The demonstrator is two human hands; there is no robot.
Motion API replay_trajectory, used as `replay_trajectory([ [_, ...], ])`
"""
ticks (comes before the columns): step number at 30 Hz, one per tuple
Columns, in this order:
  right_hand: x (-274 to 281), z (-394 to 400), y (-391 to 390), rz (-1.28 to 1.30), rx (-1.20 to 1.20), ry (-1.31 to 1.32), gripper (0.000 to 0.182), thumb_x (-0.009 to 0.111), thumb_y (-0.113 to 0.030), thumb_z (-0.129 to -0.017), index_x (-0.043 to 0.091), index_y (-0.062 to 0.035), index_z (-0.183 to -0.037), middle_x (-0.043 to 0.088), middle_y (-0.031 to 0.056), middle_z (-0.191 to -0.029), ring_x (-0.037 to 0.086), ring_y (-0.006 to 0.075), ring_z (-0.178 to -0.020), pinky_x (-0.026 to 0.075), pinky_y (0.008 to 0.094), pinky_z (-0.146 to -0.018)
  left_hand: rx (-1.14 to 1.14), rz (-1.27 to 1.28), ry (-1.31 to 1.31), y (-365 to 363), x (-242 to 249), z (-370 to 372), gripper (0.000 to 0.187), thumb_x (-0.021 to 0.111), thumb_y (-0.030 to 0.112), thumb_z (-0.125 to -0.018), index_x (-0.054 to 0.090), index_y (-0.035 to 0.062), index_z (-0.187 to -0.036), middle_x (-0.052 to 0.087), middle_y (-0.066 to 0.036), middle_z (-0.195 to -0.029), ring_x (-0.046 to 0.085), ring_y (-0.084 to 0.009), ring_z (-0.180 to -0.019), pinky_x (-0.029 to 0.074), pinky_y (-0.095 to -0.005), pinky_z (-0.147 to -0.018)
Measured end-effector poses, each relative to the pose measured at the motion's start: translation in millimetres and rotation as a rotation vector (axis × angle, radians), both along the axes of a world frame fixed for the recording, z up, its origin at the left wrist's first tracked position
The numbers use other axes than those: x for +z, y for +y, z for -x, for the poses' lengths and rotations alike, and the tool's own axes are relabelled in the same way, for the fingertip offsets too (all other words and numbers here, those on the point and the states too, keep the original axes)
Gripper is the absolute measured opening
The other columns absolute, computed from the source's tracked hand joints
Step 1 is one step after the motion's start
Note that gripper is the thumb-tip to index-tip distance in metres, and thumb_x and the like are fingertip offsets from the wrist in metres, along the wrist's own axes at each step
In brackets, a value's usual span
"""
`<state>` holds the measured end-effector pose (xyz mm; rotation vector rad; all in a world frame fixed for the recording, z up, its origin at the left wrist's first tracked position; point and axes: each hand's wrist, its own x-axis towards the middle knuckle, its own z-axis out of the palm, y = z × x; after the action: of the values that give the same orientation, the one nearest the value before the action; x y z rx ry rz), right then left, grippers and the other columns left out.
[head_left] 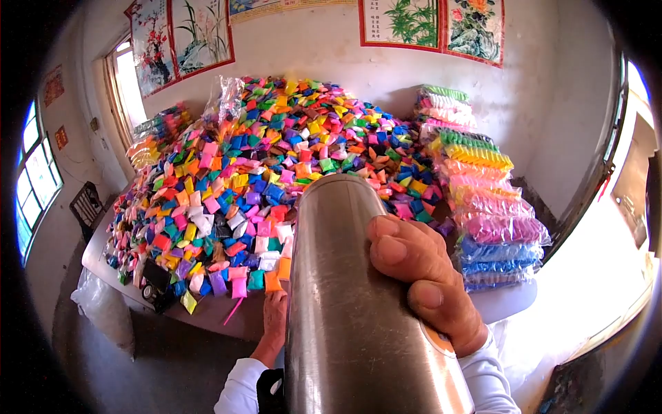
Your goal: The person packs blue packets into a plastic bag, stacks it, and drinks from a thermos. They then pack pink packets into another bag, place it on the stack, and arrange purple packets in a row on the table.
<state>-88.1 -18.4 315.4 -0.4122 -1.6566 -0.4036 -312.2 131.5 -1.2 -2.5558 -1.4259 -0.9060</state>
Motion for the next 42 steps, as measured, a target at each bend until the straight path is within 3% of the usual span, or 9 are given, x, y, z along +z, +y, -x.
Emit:
replay_trajectory([
  [4,0,2,-1,0.043,0.003,0.004,0.026,0.065,-0.007,-0.082,0.052,0.0016,-0.103,0.063,0.0276,-0.107,0.064,0.0399,-0.100,0.052,0.0456,-0.082,0.011,-0.006,-0.056,7,-21,5,0.015,0.057,0.005,-0.081,0.061,0.0016,-0.094,0.057,-0.012,-0.099,0.055,-0.0297,-0.095,0.046,-0.0377,-0.083],
  [10,0,11,4,-0.008,-0.001,0.073,0.024,0.065,-0.008,-0.082,0.053,0.0016,-0.101,0.064,0.0267,-0.104,0.065,0.0389,-0.098,0.053,0.0448,-0.081,-0.093,0.081,-0.108,-21,35,-5,0.010,0.058,0.009,-0.080,0.057,-0.0004,-0.083,0.055,-0.018,-0.094,0.053,-0.0363,-0.094,0.044,-0.0454,-0.084],
  [13,0,12,5,-0.025,0.004,0.088,0.023,0.065,-0.008,-0.082,0.053,0.0016,-0.100,0.065,0.0264,-0.103,0.065,0.0387,-0.097,0.053,0.0446,-0.080,-0.112,0.111,-0.116,-17,28,-10,0.012,0.059,0.011,-0.080,0.055,-0.0010,-0.079,0.054,-0.020,-0.092,0.052,-0.0384,-0.093,0.043,-0.0479,-0.084],
  [15,1,12,6,-0.030,0.010,0.083,0.023,0.065,-0.008,-0.082,0.054,0.0017,-0.099,0.065,0.0264,-0.102,0.065,0.0388,-0.097,0.054,0.0444,-0.080,-0.005,0.123,-0.451,-2,-5,-12,0.015,0.058,0.008,-0.079,0.051,-0.0003,-0.069,0.053,-0.018,-0.084,0.052,-0.0394,-0.086,0.044,-0.0488,-0.079],
  [18,3,11,6,-0.037,0.016,0.077,0.022,0.065,-0.008,-0.082,0.054,0.0017,-0.098,0.065,0.0263,-0.101,0.065,0.0388,-0.097,0.054,0.0443,-0.080,-0.032,0.092,-0.324,3,-12,-2,0.014,0.059,0.009,-0.079,0.053,-0.0006,-0.071,0.054,-0.018,-0.086,0.053,-0.0388,-0.087,0.045,-0.0487,-0.080],
  [21,5,10,5,-0.021,-0.005,0.018,0.022,0.065,-0.008,-0.081,0.054,0.0019,-0.097,0.065,0.0267,-0.102,0.065,0.0392,-0.097,0.054,0.0443,-0.079,-0.114,-0.078,-0.224,-9,26,-13,0.014,0.059,0.009,-0.079,0.053,-0.0006,-0.070,0.054,-0.018,-0.086,0.053,-0.0387,-0.087,0.045,-0.0486,-0.080],
  [42,4,18,10,-0.015,0.064,0.034,0.023,0.066,-0.008,-0.080,0.055,0.0033,-0.097,0.064,0.0282,-0.103,0.064,0.0405,-0.098,0.054,0.0450,-0.079,-0.103,-0.098,-0.217,-15,36,-14,0.015,0.058,0.009,-0.079,0.052,-0.0006,-0.070,0.053,-0.019,-0.086,0.052,-0.0391,-0.088,0.044,-0.0480,-0.081],
])
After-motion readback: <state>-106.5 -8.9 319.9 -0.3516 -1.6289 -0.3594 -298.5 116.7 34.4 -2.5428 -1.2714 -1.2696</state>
